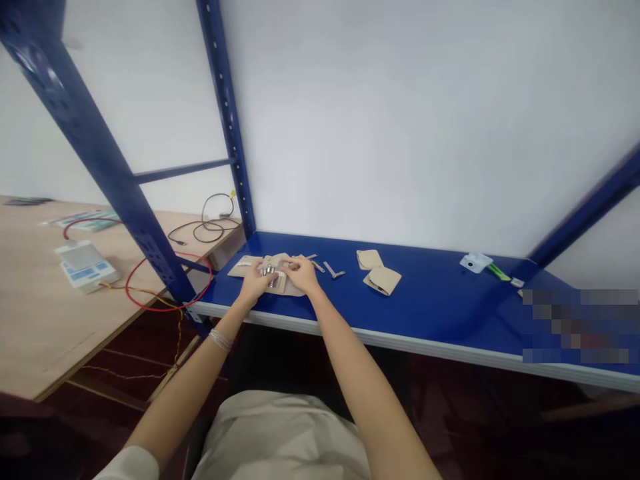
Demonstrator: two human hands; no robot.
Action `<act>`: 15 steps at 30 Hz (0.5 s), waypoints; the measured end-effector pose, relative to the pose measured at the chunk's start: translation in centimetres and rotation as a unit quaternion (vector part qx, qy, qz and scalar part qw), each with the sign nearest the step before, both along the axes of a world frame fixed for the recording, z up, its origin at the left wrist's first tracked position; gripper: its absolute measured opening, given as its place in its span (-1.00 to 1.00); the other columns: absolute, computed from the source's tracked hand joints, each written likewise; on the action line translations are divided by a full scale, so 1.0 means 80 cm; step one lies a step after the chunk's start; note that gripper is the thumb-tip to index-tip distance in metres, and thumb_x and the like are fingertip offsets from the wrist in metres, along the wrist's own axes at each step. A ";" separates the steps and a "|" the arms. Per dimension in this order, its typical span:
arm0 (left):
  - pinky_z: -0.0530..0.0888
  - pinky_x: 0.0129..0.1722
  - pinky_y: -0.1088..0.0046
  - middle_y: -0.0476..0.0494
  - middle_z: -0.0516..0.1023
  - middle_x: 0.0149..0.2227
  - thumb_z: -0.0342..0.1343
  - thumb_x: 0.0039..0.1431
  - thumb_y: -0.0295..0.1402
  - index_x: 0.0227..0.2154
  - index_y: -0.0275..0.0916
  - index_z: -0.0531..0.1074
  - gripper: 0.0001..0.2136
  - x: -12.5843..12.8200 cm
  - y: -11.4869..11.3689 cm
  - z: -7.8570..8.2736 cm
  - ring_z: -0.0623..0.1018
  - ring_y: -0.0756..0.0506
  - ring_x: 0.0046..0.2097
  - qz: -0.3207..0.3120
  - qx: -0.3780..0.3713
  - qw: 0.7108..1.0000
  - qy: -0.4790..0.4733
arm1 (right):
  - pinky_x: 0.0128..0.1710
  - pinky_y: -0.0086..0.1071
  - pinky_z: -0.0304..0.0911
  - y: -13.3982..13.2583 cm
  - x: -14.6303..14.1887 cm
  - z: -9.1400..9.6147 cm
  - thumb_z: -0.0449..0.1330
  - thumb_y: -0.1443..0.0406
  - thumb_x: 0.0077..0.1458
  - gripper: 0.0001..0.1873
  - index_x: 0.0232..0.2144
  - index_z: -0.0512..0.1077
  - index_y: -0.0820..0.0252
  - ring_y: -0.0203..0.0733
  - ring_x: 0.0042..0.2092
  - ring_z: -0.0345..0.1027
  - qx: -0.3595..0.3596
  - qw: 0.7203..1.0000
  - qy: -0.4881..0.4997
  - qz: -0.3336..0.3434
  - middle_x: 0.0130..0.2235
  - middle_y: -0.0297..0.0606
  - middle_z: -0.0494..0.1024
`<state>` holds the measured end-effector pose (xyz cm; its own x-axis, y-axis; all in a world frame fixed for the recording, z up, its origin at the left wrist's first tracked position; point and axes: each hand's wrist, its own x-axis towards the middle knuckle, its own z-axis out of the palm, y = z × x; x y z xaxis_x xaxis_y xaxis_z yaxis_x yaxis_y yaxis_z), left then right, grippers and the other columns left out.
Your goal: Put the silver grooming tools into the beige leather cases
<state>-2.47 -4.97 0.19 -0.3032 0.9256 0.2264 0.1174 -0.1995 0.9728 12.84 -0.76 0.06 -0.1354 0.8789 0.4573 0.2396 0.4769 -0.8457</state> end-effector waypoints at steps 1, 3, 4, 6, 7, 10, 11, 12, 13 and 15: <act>0.40 -0.08 0.27 -0.14 0.54 -0.28 0.35 -0.25 -0.42 -0.18 -0.24 0.40 -0.54 0.000 0.000 0.000 0.52 -0.17 -0.20 0.000 0.001 1.000 -0.001 | -0.24 -0.35 0.32 0.000 0.000 0.000 0.31 0.28 -0.11 -0.73 -0.26 0.62 0.10 -0.31 -0.41 0.33 0.000 1.000 0.000 0.002 -0.27 -0.29 0.52; 0.40 -0.06 0.27 -0.15 0.54 -0.26 0.35 -0.25 -0.43 -0.17 -0.25 0.41 -0.53 0.000 0.000 0.001 0.52 -0.17 -0.19 0.002 0.003 1.000 0.003 | -0.27 -0.36 0.32 0.001 -0.001 -0.001 0.31 0.28 -0.10 -0.74 -0.27 0.62 0.10 -0.32 -0.42 0.32 -0.003 1.000 -0.001 0.004 -0.26 -0.28 0.52; 0.40 -0.05 0.26 -0.15 0.54 -0.25 0.35 -0.24 -0.43 -0.16 -0.25 0.40 -0.52 0.000 0.000 0.001 0.52 -0.17 -0.18 0.005 0.001 1.000 0.009 | -0.27 -0.37 0.32 0.001 -0.001 -0.001 0.31 0.29 -0.10 -0.75 -0.28 0.62 0.11 -0.32 -0.42 0.32 -0.003 1.000 -0.003 0.005 -0.25 -0.27 0.52; 0.40 -0.05 0.26 -0.16 0.54 -0.24 0.34 -0.22 -0.42 -0.14 -0.26 0.40 -0.52 0.000 -0.001 0.001 0.52 -0.17 -0.17 0.007 -0.005 1.000 0.024 | -0.25 -0.36 0.32 0.000 -0.001 -0.001 0.30 0.29 -0.08 -0.77 -0.29 0.62 0.11 -0.31 -0.39 0.34 0.000 1.000 -0.005 0.007 -0.24 -0.26 0.52; 0.40 -0.05 0.26 -0.16 0.54 -0.24 0.34 -0.21 -0.41 -0.14 -0.26 0.40 -0.53 -0.001 0.000 0.001 0.52 -0.17 -0.17 0.006 -0.010 0.999 0.030 | -0.23 -0.35 0.33 0.000 -0.001 0.000 0.30 0.29 -0.07 -0.79 -0.30 0.62 0.11 -0.30 -0.38 0.35 0.003 1.000 -0.006 0.008 -0.24 -0.26 0.52; 0.40 -0.04 0.24 -0.17 0.54 -0.24 0.36 -0.21 -0.36 -0.14 -0.26 0.42 -0.53 -0.004 0.002 -0.002 0.53 -0.18 -0.17 -0.001 -0.020 0.999 0.025 | -0.21 -0.32 0.34 -0.001 0.000 0.000 0.29 0.30 -0.06 -0.81 -0.31 0.62 0.12 -0.29 -0.38 0.38 0.002 1.000 -0.014 0.001 -0.22 -0.24 0.52; 0.40 -0.04 0.24 -0.17 0.54 -0.23 0.37 -0.22 -0.36 -0.13 -0.26 0.42 -0.50 -0.005 0.004 -0.004 0.53 -0.18 -0.17 -0.005 -0.022 1.000 0.019 | -0.21 -0.31 0.35 -0.001 0.000 0.000 0.29 0.30 -0.05 -0.81 -0.31 0.62 0.13 -0.29 -0.39 0.38 -0.002 1.000 -0.019 -0.003 -0.21 -0.24 0.52; 0.39 -0.03 0.23 -0.18 0.54 -0.22 0.39 -0.25 -0.36 -0.12 -0.27 0.41 -0.47 -0.006 0.005 -0.005 0.53 -0.18 -0.16 -0.009 -0.020 1.000 0.012 | -0.20 -0.29 0.35 -0.001 -0.001 0.000 0.29 0.31 -0.06 -0.81 -0.31 0.61 0.13 -0.29 -0.40 0.39 -0.006 1.000 -0.022 -0.007 -0.22 -0.24 0.53; 0.39 -0.02 0.24 -0.18 0.54 -0.20 0.40 -0.28 -0.38 -0.11 -0.27 0.41 -0.44 -0.007 0.006 -0.006 0.53 -0.18 -0.15 -0.013 -0.018 1.000 0.007 | -0.19 -0.28 0.35 -0.001 -0.001 0.000 0.29 0.31 -0.06 -0.81 -0.31 0.61 0.15 -0.29 -0.41 0.39 -0.009 1.000 -0.024 -0.011 -0.23 -0.23 0.53; 0.38 0.00 0.24 -0.20 0.53 -0.16 0.43 -0.36 -0.43 -0.08 -0.28 0.40 -0.36 -0.007 0.006 -0.006 0.52 -0.19 -0.12 -0.015 -0.012 1.000 0.000 | -0.18 -0.28 0.35 -0.001 -0.001 0.000 0.28 0.29 -0.05 -0.82 -0.32 0.61 0.16 -0.28 -0.41 0.40 -0.009 1.000 -0.018 -0.021 -0.24 -0.23 0.53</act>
<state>-3.06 -4.47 -0.32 -0.2744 0.9397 0.2042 0.1125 -0.1795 0.9773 12.74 -0.85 0.04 -0.1152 0.8923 0.4365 0.2899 0.4505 -0.8444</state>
